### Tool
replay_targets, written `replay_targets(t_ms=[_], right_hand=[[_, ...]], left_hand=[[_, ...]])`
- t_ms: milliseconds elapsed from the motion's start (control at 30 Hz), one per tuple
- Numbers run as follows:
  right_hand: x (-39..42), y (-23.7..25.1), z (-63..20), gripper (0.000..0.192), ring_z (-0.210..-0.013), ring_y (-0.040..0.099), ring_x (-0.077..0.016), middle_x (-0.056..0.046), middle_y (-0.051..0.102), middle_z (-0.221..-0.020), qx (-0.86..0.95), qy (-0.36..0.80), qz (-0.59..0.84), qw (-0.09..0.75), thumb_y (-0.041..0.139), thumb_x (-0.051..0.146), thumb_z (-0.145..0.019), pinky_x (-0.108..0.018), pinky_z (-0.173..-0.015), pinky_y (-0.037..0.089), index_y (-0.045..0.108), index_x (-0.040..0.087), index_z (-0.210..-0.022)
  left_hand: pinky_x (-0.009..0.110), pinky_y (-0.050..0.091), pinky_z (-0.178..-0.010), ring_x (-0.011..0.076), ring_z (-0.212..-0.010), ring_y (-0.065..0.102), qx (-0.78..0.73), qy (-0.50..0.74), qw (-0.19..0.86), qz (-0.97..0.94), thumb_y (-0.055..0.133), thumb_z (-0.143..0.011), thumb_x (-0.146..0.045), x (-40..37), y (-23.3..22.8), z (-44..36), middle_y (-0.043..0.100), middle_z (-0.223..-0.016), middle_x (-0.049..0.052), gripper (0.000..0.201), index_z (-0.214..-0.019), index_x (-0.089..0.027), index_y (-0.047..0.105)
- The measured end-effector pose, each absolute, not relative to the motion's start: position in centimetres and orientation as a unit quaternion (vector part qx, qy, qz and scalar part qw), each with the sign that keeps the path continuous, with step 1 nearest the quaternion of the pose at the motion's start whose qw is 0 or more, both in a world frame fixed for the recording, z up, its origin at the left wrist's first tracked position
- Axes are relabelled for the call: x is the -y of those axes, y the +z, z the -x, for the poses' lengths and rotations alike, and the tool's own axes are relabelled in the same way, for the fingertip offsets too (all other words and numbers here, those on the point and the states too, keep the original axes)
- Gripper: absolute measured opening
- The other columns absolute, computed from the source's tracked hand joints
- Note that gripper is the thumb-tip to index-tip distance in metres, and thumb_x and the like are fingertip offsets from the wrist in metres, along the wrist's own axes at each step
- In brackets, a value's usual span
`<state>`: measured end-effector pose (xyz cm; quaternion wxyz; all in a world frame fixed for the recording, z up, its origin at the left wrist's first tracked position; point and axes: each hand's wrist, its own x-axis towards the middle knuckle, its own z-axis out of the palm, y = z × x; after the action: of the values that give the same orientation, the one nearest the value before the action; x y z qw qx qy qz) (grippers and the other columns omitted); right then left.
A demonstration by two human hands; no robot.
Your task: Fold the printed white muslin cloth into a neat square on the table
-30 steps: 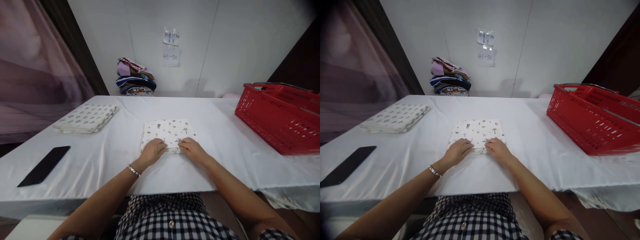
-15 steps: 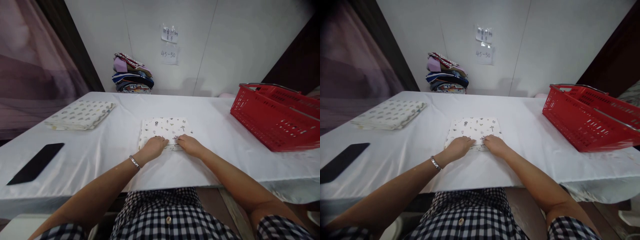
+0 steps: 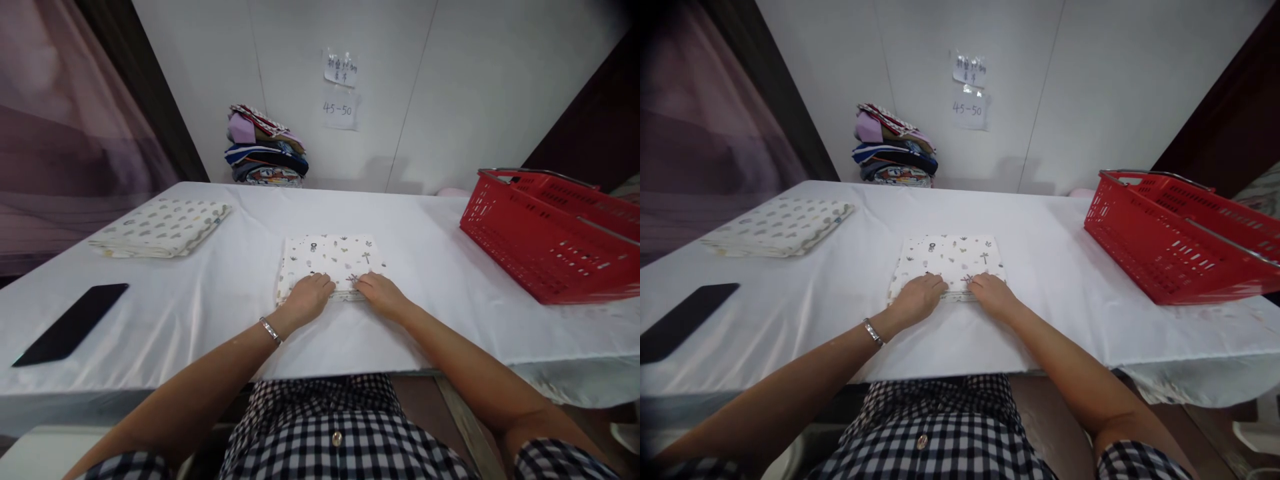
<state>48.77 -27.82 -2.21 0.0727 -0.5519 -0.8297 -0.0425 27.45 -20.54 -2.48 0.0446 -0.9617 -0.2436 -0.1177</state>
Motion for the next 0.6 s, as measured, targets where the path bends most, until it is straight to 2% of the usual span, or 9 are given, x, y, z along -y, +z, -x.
replay_targets(t_ms=[133, 333, 600], right_hand=[[28.1, -2.5, -49.0, 0.030, -0.086, 0.050, -0.0194, -0.008, 0.060, -0.095, 0.829, -0.009, 0.542, 0.135, 0.040, 0.008, -0.087, -0.031, -0.072, 0.041, 0.061, 0.017, -0.107], [28.8, -3.2, -51.1, 0.025, -0.094, 0.053, -0.0199, -0.008, 0.061, -0.102, 0.816, 0.024, 0.524, 0.243, 0.044, 0.016, -0.089, -0.036, -0.081, 0.046, 0.058, 0.019, -0.109], [29.5, -3.0, -53.4, 0.025, -0.093, 0.053, -0.0203, -0.008, 0.063, -0.102, 0.806, -0.004, 0.556, 0.204, 0.046, 0.012, -0.085, -0.035, -0.081, 0.045, 0.061, 0.017, -0.104]], left_hand=[[0.030, 0.040, -0.067, 0.0174, -0.079, 0.049, 0.240, -0.145, 0.020, 0.960, 0.040, -0.083, -0.007, 20.7, -2.6, -27.3, 0.055, -0.084, 0.005, 0.020, -0.088, -0.017, 0.056], [0.033, 0.043, -0.072, 0.0181, -0.083, 0.050, 0.229, -0.190, -0.008, 0.955, 0.038, -0.090, -0.021, 20.7, -2.8, -26.8, 0.056, -0.088, 0.006, 0.020, -0.093, -0.018, 0.058], [0.034, 0.043, -0.074, 0.0198, -0.087, 0.050, 0.226, -0.201, -0.033, 0.953, 0.044, -0.088, -0.025, 20.7, -2.8, -27.7, 0.057, -0.091, 0.007, 0.017, -0.096, -0.017, 0.058]])
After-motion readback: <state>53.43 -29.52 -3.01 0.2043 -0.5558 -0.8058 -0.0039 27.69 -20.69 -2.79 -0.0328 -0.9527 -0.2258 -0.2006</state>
